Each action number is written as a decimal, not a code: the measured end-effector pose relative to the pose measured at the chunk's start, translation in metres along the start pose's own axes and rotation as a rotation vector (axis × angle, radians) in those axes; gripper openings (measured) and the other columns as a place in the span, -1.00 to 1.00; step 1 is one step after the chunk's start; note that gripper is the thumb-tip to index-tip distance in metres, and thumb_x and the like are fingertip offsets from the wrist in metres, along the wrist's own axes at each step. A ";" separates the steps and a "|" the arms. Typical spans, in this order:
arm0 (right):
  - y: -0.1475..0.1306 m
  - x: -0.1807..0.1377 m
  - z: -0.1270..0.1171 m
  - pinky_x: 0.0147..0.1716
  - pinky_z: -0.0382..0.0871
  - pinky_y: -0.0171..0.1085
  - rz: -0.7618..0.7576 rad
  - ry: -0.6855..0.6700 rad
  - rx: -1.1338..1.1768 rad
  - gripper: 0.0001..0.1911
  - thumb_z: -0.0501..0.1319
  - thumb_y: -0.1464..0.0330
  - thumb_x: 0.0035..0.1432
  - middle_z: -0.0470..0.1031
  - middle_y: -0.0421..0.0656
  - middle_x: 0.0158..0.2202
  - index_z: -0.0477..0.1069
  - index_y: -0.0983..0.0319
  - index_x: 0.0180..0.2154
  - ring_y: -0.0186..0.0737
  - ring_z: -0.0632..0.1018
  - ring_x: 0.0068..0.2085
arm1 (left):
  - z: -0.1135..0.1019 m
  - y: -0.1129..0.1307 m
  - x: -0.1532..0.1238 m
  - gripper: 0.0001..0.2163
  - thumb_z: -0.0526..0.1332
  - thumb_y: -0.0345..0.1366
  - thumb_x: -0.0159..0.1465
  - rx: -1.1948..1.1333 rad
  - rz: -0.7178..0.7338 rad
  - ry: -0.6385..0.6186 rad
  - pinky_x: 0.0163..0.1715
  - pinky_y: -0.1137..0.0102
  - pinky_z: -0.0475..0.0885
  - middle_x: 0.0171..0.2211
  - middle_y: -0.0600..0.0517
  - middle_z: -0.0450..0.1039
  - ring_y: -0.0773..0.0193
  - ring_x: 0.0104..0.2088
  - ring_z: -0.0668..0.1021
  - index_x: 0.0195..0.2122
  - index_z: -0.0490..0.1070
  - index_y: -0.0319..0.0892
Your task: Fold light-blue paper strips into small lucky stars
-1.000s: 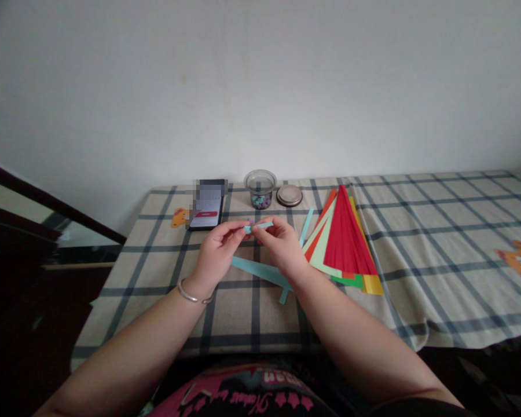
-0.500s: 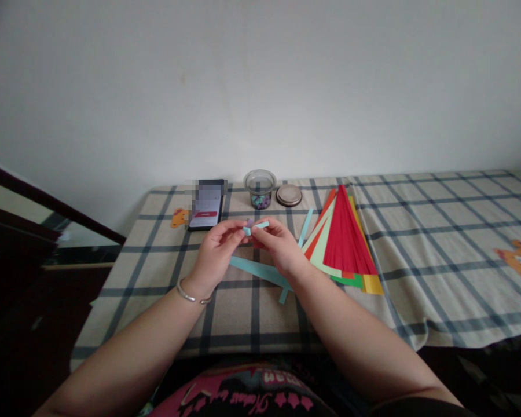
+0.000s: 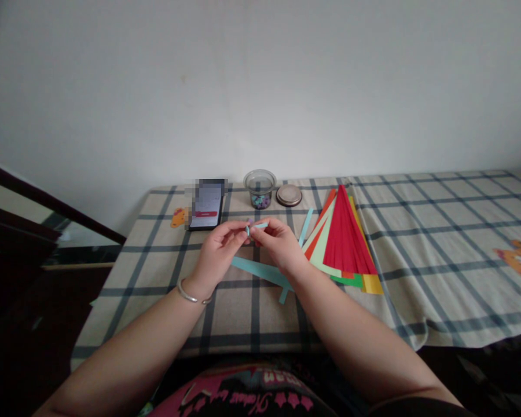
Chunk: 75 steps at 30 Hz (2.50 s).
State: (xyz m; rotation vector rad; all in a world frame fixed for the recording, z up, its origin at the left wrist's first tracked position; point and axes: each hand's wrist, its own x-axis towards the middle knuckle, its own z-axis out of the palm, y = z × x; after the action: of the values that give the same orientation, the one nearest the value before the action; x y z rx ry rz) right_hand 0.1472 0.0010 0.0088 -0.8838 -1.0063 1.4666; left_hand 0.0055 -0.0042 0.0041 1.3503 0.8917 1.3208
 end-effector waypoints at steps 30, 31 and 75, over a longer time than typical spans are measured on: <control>0.000 0.000 -0.002 -0.43 0.27 -0.33 0.030 0.043 -0.065 -0.68 0.45 0.13 -0.22 0.45 -0.28 -0.59 0.48 0.22 -0.52 -0.39 0.39 -0.51 | -0.003 0.001 -0.003 -0.82 0.17 -0.25 0.28 0.182 0.069 -0.046 -0.36 0.46 0.53 -0.40 0.03 0.51 0.37 -0.41 0.57 -0.16 0.43 -0.20; -0.001 -0.001 -0.002 -0.44 0.27 -0.33 0.038 0.038 -0.054 -0.67 0.46 0.12 -0.23 0.45 -0.28 -0.59 0.48 0.22 -0.53 -0.39 0.39 -0.52 | -0.003 0.002 -0.003 -0.83 0.19 -0.24 0.27 0.157 0.050 -0.041 -0.37 0.46 0.52 -0.44 0.05 0.50 0.37 -0.43 0.56 -0.18 0.42 -0.21; 0.002 -0.001 -0.002 -0.38 0.34 -0.30 -0.089 -0.023 -0.136 -0.66 0.41 0.09 -0.12 0.41 -0.28 -0.52 0.40 0.19 -0.49 -0.36 0.40 -0.46 | -0.002 0.001 -0.003 -0.78 0.26 -0.23 0.23 0.145 0.162 -0.024 -0.14 0.32 0.55 -0.14 -0.09 0.54 0.22 -0.16 0.60 -0.14 0.47 -0.19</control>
State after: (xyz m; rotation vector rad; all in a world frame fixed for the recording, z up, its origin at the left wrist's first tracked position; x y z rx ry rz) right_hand 0.1484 -0.0004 0.0067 -0.9090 -1.1585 1.3491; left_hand 0.0035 -0.0071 0.0042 1.5757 0.8906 1.3807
